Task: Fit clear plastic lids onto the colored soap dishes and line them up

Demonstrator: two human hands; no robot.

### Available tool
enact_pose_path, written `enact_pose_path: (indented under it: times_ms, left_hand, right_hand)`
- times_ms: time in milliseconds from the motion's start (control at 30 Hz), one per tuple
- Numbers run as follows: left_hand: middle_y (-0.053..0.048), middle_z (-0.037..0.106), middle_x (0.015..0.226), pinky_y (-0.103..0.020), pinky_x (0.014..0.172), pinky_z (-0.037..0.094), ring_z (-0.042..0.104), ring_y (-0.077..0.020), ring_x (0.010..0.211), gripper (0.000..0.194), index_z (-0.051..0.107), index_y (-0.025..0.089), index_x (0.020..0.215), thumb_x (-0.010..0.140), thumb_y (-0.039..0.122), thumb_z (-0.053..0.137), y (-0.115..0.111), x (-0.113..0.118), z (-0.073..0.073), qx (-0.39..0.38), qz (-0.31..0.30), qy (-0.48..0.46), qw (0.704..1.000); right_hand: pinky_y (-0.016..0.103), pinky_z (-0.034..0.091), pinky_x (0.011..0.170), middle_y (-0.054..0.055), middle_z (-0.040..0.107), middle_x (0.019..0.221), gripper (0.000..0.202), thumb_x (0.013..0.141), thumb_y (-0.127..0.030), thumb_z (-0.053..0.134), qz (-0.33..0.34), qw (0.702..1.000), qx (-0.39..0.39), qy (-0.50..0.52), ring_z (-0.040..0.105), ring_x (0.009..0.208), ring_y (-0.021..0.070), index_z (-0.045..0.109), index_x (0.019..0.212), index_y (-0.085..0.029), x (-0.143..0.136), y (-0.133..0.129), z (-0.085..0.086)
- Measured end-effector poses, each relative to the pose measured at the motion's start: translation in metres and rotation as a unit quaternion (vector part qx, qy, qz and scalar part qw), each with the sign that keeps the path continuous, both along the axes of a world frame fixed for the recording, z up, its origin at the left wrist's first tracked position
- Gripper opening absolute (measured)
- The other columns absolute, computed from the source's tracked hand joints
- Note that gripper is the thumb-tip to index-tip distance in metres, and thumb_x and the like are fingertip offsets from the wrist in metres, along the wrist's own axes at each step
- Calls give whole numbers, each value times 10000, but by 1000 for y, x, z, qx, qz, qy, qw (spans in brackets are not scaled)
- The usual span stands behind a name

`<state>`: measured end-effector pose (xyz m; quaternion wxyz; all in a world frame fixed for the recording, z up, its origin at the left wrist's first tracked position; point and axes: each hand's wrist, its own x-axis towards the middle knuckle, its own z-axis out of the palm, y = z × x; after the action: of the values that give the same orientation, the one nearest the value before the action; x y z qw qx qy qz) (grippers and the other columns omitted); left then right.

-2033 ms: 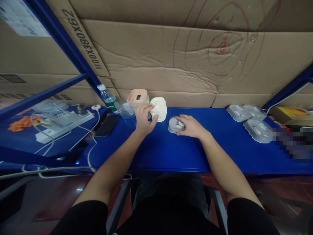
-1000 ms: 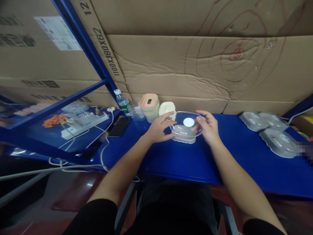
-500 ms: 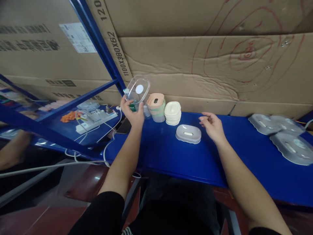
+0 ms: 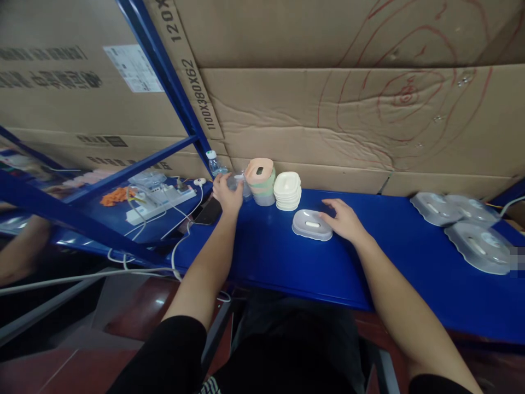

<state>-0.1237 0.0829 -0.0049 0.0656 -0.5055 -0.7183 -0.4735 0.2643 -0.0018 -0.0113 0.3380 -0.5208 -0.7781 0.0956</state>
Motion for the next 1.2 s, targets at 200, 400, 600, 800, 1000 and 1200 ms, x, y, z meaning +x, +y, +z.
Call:
enact_pose_path:
  times_ms: [200, 400, 600, 800, 1000, 1200]
  left_hand:
    - [-128, 510, 1573, -476, 1208, 355, 474, -310, 1457, 454, 639, 248, 1395, 970, 401, 590, 1, 0, 0, 1, 8, 18, 1000]
    - [-162, 593, 1473, -565, 1137, 378, 498, -369, 1400, 450, 624, 230, 1375, 946, 318, 522, -10, -44, 11, -95, 116, 4, 989]
    - [-270, 571, 1485, -655, 1122, 347, 472, -471, 1420, 660, 579, 161, 1339, 789, 500, 714, -8, -83, 2, -314, 82, -9, 946]
    - [-232, 632, 1433, -642, 1163, 325, 551, -441, 1385, 713, 529, 204, 1333, 740, 523, 765, 2, -83, -8, -347, 55, -7, 936]
    - [-255, 662, 1373, -564, 1117, 434, 604, -416, 1344, 723, 517, 171, 1316, 741, 513, 790, 6, -82, -14, -327, 70, -5, 942]
    - [-265, 658, 1371, -566, 1120, 446, 604, -420, 1347, 740, 506, 150, 1348, 759, 504, 781, 6, -84, -12, -343, 55, 2, 938]
  right_hand:
    - [560, 597, 976, 137, 699, 1324, 494, 963, -532, 634, 17, 999, 6, -27, 679, 1213, 356, 671, 1364, -246, 0, -1, -1]
    - [593, 555, 1058, 147, 685, 1349, 511, 973, -537, 620, 27, 999, 6, -40, 652, 1275, 363, 655, 1382, -235, 0, -1, -1]
    - [596, 541, 1077, 145, 689, 1347, 497, 960, -517, 636, 30, 999, 8, -35, 656, 1273, 363, 667, 1367, -234, -3, -1, 0]
    - [587, 513, 1120, 140, 690, 1350, 496, 957, -514, 647, 37, 998, 5, -55, 645, 1292, 359, 672, 1369, -239, -2, 2, -5]
    - [584, 504, 1125, 171, 678, 1366, 526, 954, -511, 650, 52, 995, -21, -80, 641, 1285, 367, 669, 1374, -194, -2, 2, -8]
    - [580, 503, 1125, 155, 670, 1378, 539, 953, -538, 650, 59, 994, -31, -90, 636, 1297, 362, 658, 1390, -222, -3, 1, -8]
